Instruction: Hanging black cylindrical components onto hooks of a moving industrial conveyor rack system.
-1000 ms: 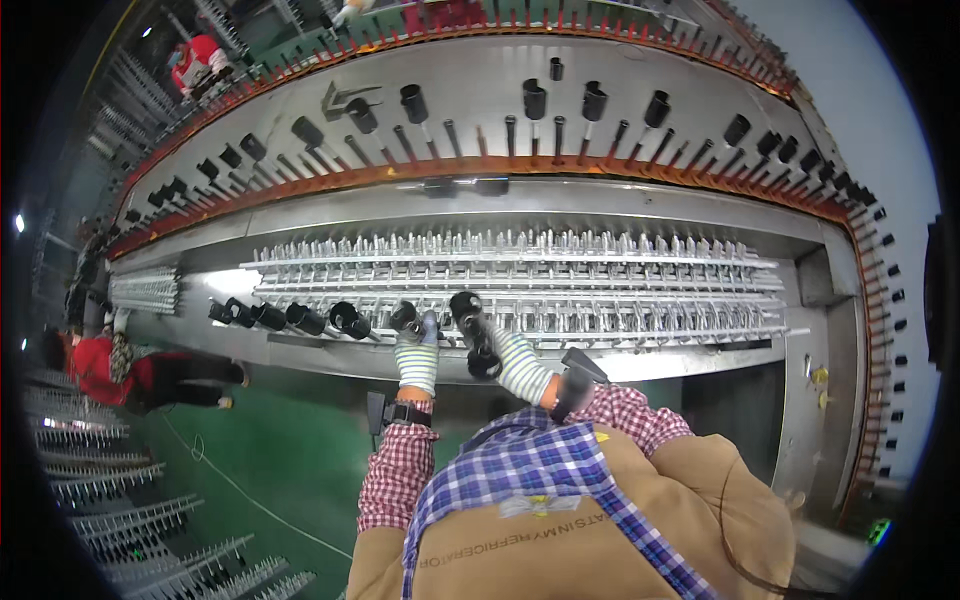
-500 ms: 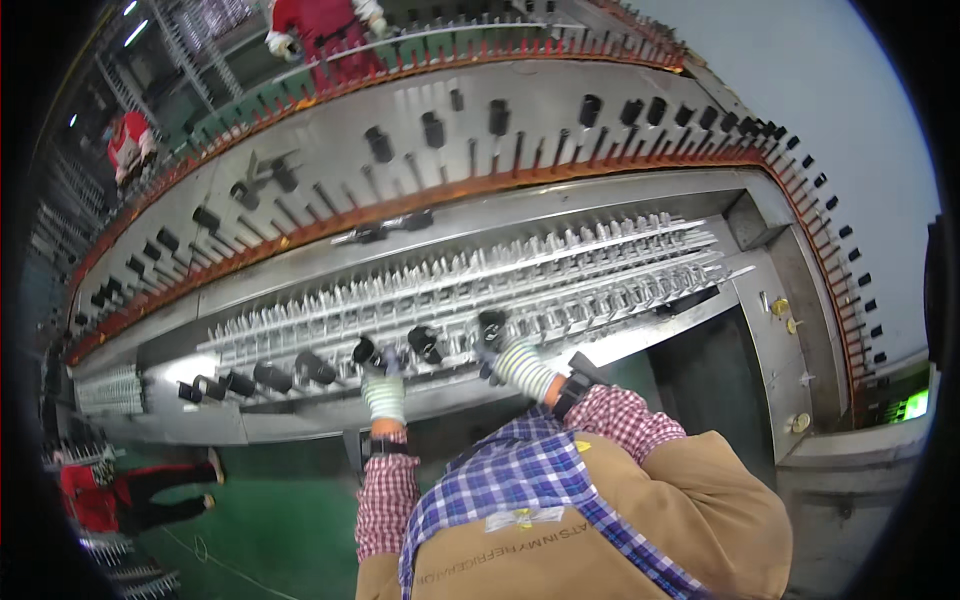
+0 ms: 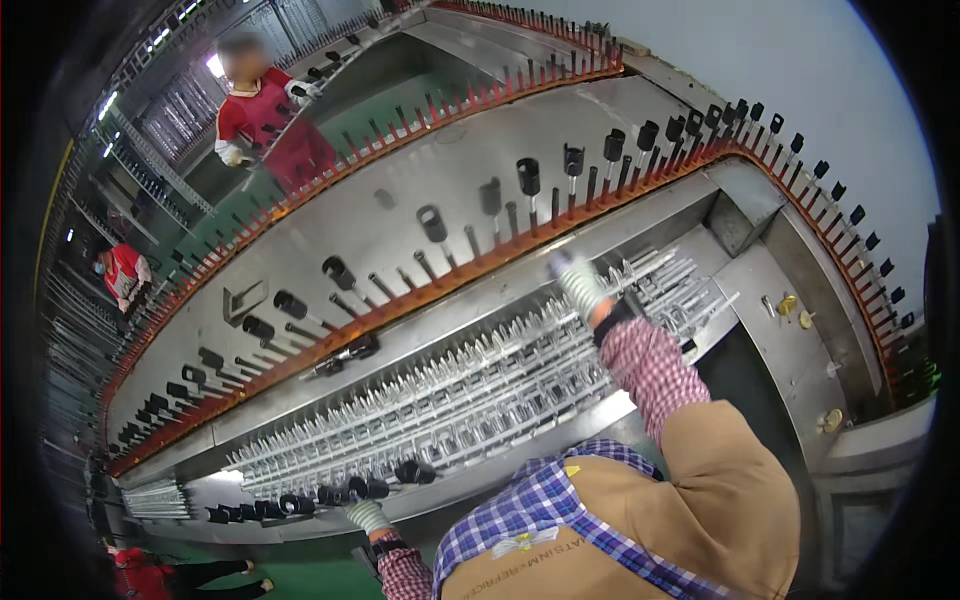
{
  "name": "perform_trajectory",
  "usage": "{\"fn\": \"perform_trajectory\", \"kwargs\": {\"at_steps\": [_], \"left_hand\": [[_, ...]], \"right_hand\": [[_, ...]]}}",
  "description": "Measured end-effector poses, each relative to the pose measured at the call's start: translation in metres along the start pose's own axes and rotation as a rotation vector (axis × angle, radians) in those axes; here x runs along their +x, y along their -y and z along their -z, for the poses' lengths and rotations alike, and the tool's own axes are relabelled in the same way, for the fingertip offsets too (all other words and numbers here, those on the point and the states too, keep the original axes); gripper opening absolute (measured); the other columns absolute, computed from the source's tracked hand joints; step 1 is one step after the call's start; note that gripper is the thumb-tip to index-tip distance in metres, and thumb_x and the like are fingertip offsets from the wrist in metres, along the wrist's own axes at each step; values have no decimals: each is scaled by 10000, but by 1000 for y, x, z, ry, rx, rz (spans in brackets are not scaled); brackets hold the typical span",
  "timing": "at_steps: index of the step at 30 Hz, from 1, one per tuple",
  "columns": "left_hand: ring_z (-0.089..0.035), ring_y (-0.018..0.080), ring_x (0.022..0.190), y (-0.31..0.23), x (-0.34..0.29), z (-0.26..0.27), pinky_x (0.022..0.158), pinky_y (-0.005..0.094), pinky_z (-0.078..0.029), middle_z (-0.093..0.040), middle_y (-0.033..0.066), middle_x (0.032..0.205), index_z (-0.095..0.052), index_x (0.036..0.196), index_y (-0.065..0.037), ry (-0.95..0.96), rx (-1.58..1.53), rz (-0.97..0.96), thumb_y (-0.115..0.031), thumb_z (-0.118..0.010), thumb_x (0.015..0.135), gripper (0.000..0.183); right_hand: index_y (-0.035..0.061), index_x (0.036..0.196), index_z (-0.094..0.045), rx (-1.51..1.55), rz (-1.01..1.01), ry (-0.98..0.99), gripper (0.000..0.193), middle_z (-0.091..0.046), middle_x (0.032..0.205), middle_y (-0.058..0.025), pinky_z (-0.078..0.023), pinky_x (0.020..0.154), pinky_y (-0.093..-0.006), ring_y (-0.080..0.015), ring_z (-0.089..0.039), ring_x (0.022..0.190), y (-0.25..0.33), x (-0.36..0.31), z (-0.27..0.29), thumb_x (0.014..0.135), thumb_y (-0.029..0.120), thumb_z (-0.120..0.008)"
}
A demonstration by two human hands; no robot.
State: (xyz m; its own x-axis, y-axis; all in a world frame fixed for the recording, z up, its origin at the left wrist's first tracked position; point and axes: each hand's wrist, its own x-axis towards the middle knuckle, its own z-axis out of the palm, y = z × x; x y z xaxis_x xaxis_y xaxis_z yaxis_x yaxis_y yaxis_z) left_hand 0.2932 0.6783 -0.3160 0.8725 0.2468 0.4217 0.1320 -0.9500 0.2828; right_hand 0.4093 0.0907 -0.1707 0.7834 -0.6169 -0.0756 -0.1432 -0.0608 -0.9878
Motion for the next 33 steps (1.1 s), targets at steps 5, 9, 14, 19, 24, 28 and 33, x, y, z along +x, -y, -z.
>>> {"fn": "perform_trajectory", "kwargs": {"at_steps": [5,9,14,19,24,28,33], "left_hand": [[-513,242,928,-106,-6,55,814,341,-414,-508,173,1088,-431,1118,22,-267,-315,635,-246,-534,807,423],[-511,226,915,-143,-47,68,799,310,-420,-511,166,1077,-439,1114,28,-458,-480,621,-114,-523,807,349],[-506,177,882,-167,-73,45,772,275,-420,-525,118,1040,-454,1111,5,-317,-762,671,-67,-528,794,333],[-451,97,559,-193,-77,25,440,212,-388,-546,46,861,-448,1081,-50,-104,-1176,773,-10,-483,793,293],[-447,93,576,-236,-71,55,462,216,-386,-524,34,846,-456,1056,-53,55,-1070,696,72,-452,739,341],[-480,70,623,-256,-56,64,488,194,-399,-551,16,785,-516,947,-60,98,-950,736,-147,-523,805,166],[-427,75,412,-243,-43,52,348,221,-333,-542,38,703,-528,809,-58,322,-961,742,-323,-537,799,266]], "right_hand": [[0,1063,-479,-199,323,-83,401,-580,758,-112,-458,512,-295,-171,-562,613,-1,154,40,739,212,-579],[25,878,-568,-54,3,189,376,-603,681,-135,-456,635,-345,-279,-589,661,85,124,4,718,365,-574],[58,776,-536,-390,281,-103,465,-521,720,-88,-411,578,-342,-209,-493,616,50,158,103,759,515,-451],[92,1090,-491,291,191,-519,358,-521,549,-21,-346,345,-206,-80,-462,396,-1,221,203,797,290,-549],[51,1009,-525,-266,445,-271,250,-584,830,-53,-427,633,-268,-146,-549,732,-51,305,248,809,200,-516],[48,1023,-512,-77,797,-212,235,-555,910,-21,-419,697,-240,-122,-518,781,15,210,191,861,193,-424],[48,1043,-500,-100,211,526,352,-579,861,-64,-449,661,-256,-144,-550,761,15,25,105,843,335,-453]]}}
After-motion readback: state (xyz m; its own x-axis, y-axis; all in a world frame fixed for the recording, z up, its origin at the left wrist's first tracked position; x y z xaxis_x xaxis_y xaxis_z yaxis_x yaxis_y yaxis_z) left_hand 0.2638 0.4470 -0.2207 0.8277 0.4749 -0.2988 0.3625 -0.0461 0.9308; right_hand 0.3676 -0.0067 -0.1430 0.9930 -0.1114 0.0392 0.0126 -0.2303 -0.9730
